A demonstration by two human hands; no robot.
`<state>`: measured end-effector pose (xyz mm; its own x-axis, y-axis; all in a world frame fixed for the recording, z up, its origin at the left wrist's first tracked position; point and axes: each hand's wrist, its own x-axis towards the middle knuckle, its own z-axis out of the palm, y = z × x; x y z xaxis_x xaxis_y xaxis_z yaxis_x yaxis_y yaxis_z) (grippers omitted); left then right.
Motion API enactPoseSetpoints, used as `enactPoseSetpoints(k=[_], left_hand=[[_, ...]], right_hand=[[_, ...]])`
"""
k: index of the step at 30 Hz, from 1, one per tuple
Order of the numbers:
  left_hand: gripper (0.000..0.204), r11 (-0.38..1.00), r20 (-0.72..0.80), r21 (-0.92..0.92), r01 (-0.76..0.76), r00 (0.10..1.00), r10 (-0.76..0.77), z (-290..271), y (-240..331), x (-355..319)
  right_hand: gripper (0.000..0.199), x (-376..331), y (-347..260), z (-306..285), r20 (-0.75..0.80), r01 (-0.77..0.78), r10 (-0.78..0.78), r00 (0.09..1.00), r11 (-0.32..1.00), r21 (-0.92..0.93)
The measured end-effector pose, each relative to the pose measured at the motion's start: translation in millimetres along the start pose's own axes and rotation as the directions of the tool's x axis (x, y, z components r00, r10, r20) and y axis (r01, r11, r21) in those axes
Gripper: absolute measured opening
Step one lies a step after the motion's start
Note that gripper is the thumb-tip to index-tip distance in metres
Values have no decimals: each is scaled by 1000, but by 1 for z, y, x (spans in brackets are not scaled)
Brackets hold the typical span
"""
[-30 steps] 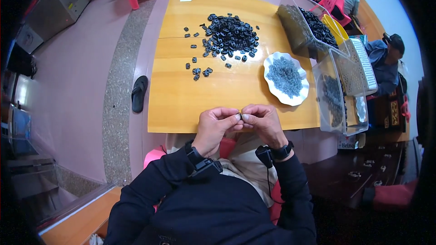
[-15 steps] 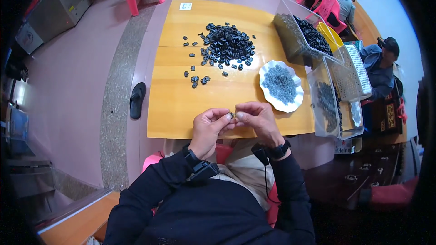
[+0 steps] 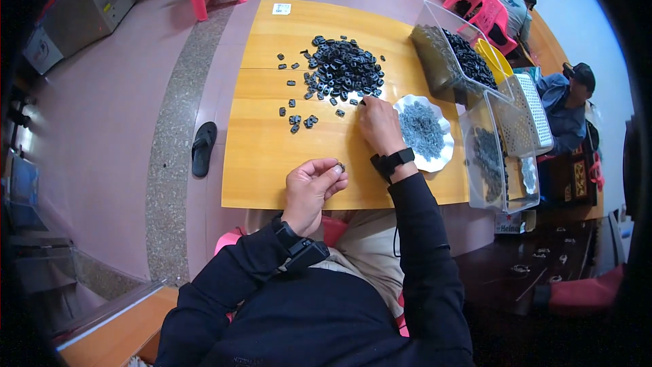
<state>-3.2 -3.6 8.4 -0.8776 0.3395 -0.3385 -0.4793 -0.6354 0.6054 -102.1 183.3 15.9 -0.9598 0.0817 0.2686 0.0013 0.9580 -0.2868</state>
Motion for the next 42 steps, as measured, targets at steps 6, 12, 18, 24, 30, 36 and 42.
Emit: enactPoseSetpoints(k=[6, 12, 18, 24, 30, 36, 42], left_hand=[[12, 1000, -21, 28, 14, 1000, -13, 3, 3, -2], [12, 1000, -15, 20, 12, 1000, -12, 2, 1, -1], [13, 998, -14, 56, 26, 1000, -26, 1, 0, -1], [13, 998, -27, 59, 26, 999, -25, 0, 1, 1], [12, 999, -32, 31, 25, 999, -24, 3, 2, -1], [12, 999, -44, 27, 22, 999, -21, 2, 2, -1], [13, 1000, -46, 11, 22, 999, -22, 2, 2, -1]], right_hand=[[19, -12, 4, -7, -5, 24, -23, 1000, 998, 64], [16, -43, -7, -33, 156, -33, 4, 988, 981, 189], [14, -66, 1, -32, 99, 69, -92, 991, 974, 214], [18, -65, -4, -37, 104, 90, -124, 987, 955, 283], [27, -48, -16, -32, 173, 101, -152, 973, 957, 272], [26, -27, -31, -22, 203, 167, -211, 956, 963, 213], [25, -19, -38, -18, 303, 172, -217, 928, 971, 168]])
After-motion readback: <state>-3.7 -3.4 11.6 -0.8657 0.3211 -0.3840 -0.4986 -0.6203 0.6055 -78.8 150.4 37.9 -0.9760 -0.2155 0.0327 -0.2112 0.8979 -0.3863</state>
